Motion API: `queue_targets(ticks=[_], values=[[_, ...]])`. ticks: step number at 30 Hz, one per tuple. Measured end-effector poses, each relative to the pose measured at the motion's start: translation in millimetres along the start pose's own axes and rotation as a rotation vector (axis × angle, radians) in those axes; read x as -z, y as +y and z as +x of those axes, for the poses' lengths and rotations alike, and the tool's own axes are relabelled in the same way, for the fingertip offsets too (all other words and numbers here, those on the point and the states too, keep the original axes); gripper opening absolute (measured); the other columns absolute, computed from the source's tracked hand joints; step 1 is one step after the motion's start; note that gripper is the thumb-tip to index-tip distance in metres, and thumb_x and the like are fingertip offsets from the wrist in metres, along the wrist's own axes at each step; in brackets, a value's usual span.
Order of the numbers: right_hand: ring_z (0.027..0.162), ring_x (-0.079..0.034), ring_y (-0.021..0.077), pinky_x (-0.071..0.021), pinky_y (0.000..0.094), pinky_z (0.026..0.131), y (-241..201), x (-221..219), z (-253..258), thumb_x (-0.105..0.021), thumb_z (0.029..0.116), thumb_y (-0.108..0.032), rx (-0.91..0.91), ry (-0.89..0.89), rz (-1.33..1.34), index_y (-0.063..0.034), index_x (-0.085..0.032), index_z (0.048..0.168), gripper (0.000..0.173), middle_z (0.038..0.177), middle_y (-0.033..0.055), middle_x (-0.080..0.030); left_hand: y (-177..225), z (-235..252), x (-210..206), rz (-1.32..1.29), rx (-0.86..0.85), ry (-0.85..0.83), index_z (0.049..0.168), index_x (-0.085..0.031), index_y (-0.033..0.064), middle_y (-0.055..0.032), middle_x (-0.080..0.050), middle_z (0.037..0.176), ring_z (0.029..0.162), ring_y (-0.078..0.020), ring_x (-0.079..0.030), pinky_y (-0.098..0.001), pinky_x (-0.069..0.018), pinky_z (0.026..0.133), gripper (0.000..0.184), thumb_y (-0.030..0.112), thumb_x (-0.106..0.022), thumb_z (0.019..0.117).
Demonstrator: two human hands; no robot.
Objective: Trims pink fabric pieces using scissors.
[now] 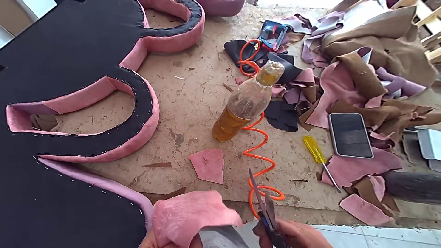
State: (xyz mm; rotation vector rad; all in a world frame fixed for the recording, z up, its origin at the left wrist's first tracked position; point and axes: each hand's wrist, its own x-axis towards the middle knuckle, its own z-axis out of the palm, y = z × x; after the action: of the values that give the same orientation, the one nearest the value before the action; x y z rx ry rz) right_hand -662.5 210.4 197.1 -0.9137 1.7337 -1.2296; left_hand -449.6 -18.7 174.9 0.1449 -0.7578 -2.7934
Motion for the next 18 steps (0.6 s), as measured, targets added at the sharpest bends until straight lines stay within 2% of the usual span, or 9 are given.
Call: queue_targets(ticks=[2,4,6,7,9,11,13,16,18], values=[[0.076,-0.065,0.0125,-0.0545,0.0299,0.063,-8,-1,5,-0.08,0.0873,-0.036,-0.02,0.008,-0.1,0.0041,-0.066,0.106,0.046,0.089,0.0114,-0.068,8,4,2,-0.013,0.004,0.049,0.109,-0.075,0.012,-0.0044,-0.072,0.094,0.088,-0.0156,-0.068,-0.0372,-0.054,0.084,0.019,0.014,-0.062,0.0954],[0.072,-0.063,0.0128,-0.053,0.0303,0.06,-18,-6,9,-0.079,0.0882,-0.038,-0.038,0.032,-0.182,0.0037,-0.066,0.105,0.047,0.086,0.0114,-0.067,15,6,9,-0.031,0.008,0.104,0.107,-0.075,0.0107,-0.0053,-0.072,0.092,0.087,-0.0168,-0.068,-0.0381,-0.0549,0.085,0.019,0.021,-0.065,0.0945],[0.069,-0.062,0.0143,-0.0522,0.0326,0.06,-28,-16,13,-0.079,0.0879,-0.04,-0.08,0.071,-0.285,0.0036,-0.066,0.103,0.048,0.083,0.0119,-0.066,22,6,14,0.043,-0.022,0.2,0.108,-0.075,0.0112,-0.0053,-0.073,0.09,0.083,-0.0155,-0.069,-0.0361,-0.0569,0.083,0.022,0.03,-0.067,0.0978],[0.068,-0.062,0.0161,-0.0518,0.0345,0.059,-33,-22,15,-0.079,0.0872,-0.04,-0.105,0.092,-0.347,0.0033,-0.066,0.101,0.047,0.082,0.0129,-0.066,26,8,14,0.127,-0.052,0.281,0.107,-0.075,0.0115,-0.0055,-0.074,0.09,0.082,-0.0147,-0.07,-0.0351,-0.0582,0.081,0.021,0.029,-0.067,0.0987],[0.072,-0.063,0.0215,-0.0519,0.0395,0.062,-42,-35,18,-0.081,0.0853,-0.039,-0.162,0.105,-0.472,0.0034,-0.066,0.1,0.048,0.086,0.0159,-0.067,31,11,14,0.333,-0.113,0.413,0.11,-0.071,0.0075,-0.0079,-0.076,0.096,0.087,-0.0157,-0.073,-0.0352,-0.0604,0.084,0.017,0.018,-0.07,0.0975],[0.075,-0.066,0.0281,-0.0533,0.0455,0.063,-53,-48,19,-0.081,0.0837,-0.039,-0.208,0.094,-0.624,0.0033,-0.065,0.102,0.049,0.09,0.0181,-0.068,32,14,17,0.469,-0.149,0.48,0.112,-0.067,0.0018,-0.0077,-0.077,0.097,0.085,-0.0137,-0.074,-0.0319,-0.0618,0.083,0.024,0.01,-0.076,0.0915],[0.076,-0.068,0.034,-0.0548,0.0512,0.063,-60,-58,19,-0.082,0.0829,-0.035,-0.237,0.101,-0.772,0.003,-0.065,0.101,0.046,0.09,0.0199,-0.068,35,16,19,0.518,-0.122,0.476,0.111,-0.065,0.0006,-0.0065,-0.076,0.092,0.077,-0.0117,-0.073,-0.0292,-0.0622,0.075,0.026,0.007,-0.078,0.0888],[0.069,-0.068,0.0331,-0.0529,0.0493,0.053,-65,-61,17,-0.085,0.0788,-0.029,-0.211,0.139,-0.983,-0.0009,-0.067,0.097,0.038,0.084,0.0168,-0.068,37,15,18,0.565,-0.077,0.431,0.104,-0.068,0.0062,-0.0013,-0.074,0.08,0.062,-0.0077,-0.068,-0.0258,-0.06,0.061,0.024,0.006,-0.081,0.0849],[0.065,-0.067,0.0303,-0.0508,0.0465,0.049,-66,-56,18,-0.086,0.0743,-0.029,-0.166,0.164,-1.073,-0.0038,-0.067,0.095,0.038,0.081,0.0136,-0.068,37,17,18,0.631,-0.084,0.36,0.104,-0.069,0.0059,-0.0023,-0.075,0.082,0.064,-0.0094,-0.069,-0.0281,-0.0618,0.062,0.026,0.009,-0.084,0.0834]])
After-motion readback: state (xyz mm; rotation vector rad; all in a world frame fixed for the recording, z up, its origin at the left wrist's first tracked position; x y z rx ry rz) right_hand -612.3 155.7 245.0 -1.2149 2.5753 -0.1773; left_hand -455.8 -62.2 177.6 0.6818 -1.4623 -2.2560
